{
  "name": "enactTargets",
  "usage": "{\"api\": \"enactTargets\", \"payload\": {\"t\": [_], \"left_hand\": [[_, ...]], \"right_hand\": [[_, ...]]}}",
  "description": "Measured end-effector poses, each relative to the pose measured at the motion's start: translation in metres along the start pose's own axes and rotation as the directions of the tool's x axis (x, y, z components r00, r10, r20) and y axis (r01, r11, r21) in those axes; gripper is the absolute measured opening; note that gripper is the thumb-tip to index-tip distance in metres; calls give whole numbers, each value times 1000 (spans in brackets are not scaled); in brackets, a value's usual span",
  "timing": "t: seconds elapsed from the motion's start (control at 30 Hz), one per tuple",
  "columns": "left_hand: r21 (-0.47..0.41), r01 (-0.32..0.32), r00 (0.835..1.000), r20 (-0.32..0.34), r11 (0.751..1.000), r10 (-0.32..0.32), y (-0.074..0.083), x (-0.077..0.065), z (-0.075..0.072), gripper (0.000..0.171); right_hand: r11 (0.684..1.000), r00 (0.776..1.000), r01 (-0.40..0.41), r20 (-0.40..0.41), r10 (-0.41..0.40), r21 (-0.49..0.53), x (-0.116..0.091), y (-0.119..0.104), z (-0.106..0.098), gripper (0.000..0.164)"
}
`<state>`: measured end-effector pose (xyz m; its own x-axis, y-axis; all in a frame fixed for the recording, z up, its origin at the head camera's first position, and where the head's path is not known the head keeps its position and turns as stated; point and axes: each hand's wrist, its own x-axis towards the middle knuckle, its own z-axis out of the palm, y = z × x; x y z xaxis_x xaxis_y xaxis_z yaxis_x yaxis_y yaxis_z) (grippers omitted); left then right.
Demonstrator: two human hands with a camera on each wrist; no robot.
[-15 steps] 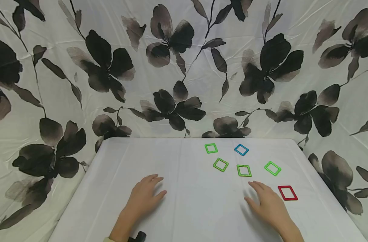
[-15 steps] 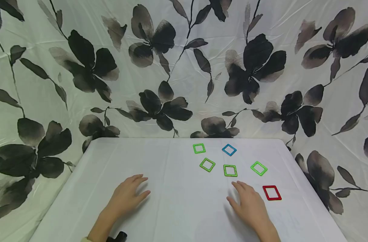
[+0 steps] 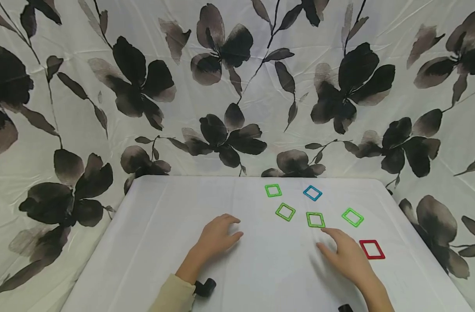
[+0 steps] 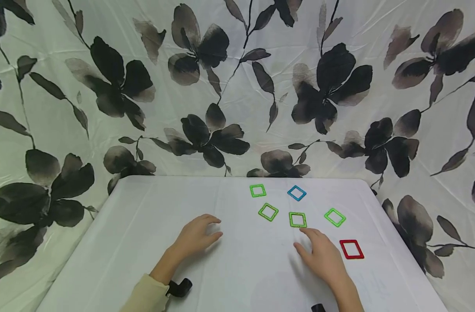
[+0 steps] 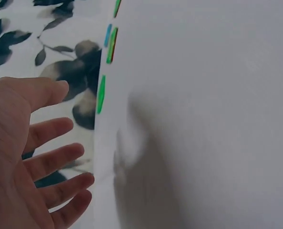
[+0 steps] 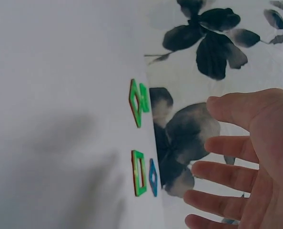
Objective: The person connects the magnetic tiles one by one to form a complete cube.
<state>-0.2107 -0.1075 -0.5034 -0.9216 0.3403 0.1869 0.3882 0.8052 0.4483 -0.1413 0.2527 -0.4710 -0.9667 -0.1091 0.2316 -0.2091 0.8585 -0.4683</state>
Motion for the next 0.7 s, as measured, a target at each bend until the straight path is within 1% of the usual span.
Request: {"api": "enactTargets", "payload": {"t": [0.2,0.33,0.4,0.57,0.63,0.7], "left_hand": [[6,46,997,58,999,-46,24,27,20,34],[2,61,996,63,998,-61,39,44,38,33],[-12,75,996,48,997,-74,46,51,46,31],[-49,98,994,-50,994,-100,55,65,64,29],[-49,105,990,-86,993,-109,58,72,72,31],[-29,115,986,-116,993,-117,60,79,79,35]], "right_hand": [[999,999,-38,0,38,25,8,1,1,44],[994,997,-71,2,71,82,10,6,0,44],[988,996,-89,4,89,129,11,9,1,42],[972,994,-96,-25,104,216,15,16,6,37],[968,994,-88,-44,101,236,16,18,9,35],[963,993,-85,-54,102,256,17,20,11,34]]}}
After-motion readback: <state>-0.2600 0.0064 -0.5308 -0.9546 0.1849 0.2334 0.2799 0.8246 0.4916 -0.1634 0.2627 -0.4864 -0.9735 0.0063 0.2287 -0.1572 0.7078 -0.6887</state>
